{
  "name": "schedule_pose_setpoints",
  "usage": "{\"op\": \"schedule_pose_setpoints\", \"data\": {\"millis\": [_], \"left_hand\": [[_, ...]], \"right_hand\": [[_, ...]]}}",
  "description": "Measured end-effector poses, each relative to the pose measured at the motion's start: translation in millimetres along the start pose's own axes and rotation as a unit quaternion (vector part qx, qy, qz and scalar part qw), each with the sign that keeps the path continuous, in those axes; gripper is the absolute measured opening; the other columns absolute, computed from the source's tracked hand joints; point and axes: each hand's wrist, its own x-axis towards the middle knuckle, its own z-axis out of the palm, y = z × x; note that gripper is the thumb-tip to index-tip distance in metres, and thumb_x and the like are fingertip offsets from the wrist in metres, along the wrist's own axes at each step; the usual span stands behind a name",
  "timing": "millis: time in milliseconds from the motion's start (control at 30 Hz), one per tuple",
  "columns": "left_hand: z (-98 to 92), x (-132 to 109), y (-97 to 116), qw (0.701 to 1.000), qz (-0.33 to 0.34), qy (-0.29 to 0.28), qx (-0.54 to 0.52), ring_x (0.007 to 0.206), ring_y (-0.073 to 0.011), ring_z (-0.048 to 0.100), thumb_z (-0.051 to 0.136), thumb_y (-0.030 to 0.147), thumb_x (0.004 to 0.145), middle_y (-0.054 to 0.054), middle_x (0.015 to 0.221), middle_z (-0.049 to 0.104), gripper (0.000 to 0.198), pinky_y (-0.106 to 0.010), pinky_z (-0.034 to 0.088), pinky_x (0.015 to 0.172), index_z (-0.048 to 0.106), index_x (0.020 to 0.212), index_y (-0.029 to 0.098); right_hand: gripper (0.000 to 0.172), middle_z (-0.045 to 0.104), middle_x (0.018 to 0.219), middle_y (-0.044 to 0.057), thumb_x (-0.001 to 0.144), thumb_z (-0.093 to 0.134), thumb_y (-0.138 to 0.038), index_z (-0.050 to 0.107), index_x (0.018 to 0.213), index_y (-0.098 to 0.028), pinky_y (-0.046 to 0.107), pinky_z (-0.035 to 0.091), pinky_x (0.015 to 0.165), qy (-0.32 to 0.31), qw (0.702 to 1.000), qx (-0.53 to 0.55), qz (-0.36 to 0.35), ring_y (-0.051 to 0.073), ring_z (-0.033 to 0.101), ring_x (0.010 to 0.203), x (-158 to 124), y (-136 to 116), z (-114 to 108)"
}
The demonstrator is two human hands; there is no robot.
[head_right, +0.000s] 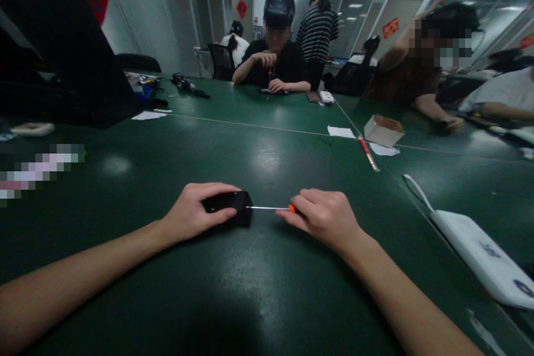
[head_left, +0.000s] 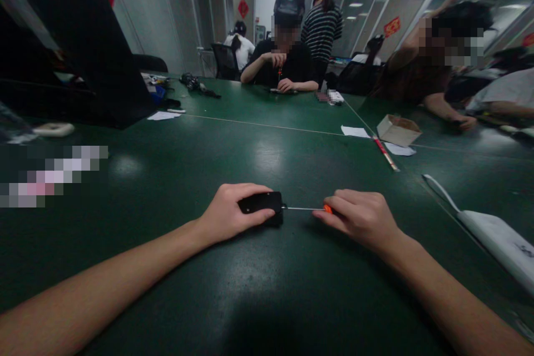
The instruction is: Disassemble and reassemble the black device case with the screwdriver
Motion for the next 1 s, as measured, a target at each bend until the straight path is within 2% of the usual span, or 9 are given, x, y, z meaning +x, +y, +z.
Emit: {"op": "schedule_pose_setpoints", "data": {"millis": [100,500,633,800,900,1000], "left_hand": [[0.7,-1,-1,1.000,0.008,0.003,0.001,0.096,-0.0204,0.071,0.072,0.038,0.081,-0.007,0.109,0.075,0.038,-0.031,0.054,0.086,0.070,0.112,0.016],[2.1,-1,2,1.000,0.025,0.009,-0.001,0.094,-0.0211,0.072,0.072,0.037,0.081,-0.009,0.108,0.075,0.038,-0.031,0.056,0.083,0.070,0.111,0.015],[5.7,-1,5,0.998,0.053,-0.022,-0.004,0.095,-0.0204,0.071,0.073,0.038,0.081,-0.009,0.109,0.075,0.039,-0.030,0.054,0.085,0.069,0.112,0.015],[7.5,-2,7,0.995,0.088,-0.039,-0.016,0.099,-0.0203,0.069,0.074,0.039,0.080,-0.009,0.109,0.074,0.043,-0.031,0.051,0.090,0.067,0.114,0.015],[0.5,2,2,0.992,0.097,-0.072,-0.041,0.099,-0.0199,0.068,0.075,0.039,0.079,-0.010,0.110,0.073,0.047,-0.030,0.051,0.089,0.065,0.118,0.015],[-9.8,7,-7,0.989,0.082,-0.118,-0.046,0.098,-0.0208,0.068,0.078,0.042,0.074,-0.009,0.111,0.072,0.055,-0.030,0.050,0.087,0.065,0.120,0.016]], "right_hand": [[0.042,0.056,0.055,0.002,0.098,0.051,-0.039,0.067,0.068,-0.015,0.026,0.032,0.046,0.024,1.000,-0.010,-0.014,0.012,0.049,0.047,0,0,0],[0.039,0.057,0.056,0.002,0.095,0.056,-0.040,0.068,0.068,-0.015,0.027,0.033,0.046,0.010,0.999,-0.033,-0.031,0.012,0.052,0.048,3,-2,-1],[0.036,0.058,0.057,0.002,0.095,0.058,-0.040,0.069,0.073,-0.014,0.027,0.035,0.047,0.031,0.999,0.002,-0.028,0.013,0.052,0.048,7,-18,4],[0.031,0.066,0.073,0.007,0.097,0.055,-0.037,0.070,0.094,-0.010,0.026,0.047,0.057,0.021,0.991,0.131,-0.009,0.016,0.060,0.063,10,-42,10],[0.024,0.069,0.083,0.010,0.096,0.057,-0.030,0.068,0.103,-0.010,0.027,0.051,0.066,0.028,0.984,0.172,-0.017,0.017,0.064,0.073,8,-39,13],[0.021,0.070,0.086,0.011,0.094,0.060,-0.028,0.069,0.103,-0.011,0.028,0.052,0.066,0.034,0.989,0.145,-0.007,0.018,0.065,0.074,5,-27,15]]}}
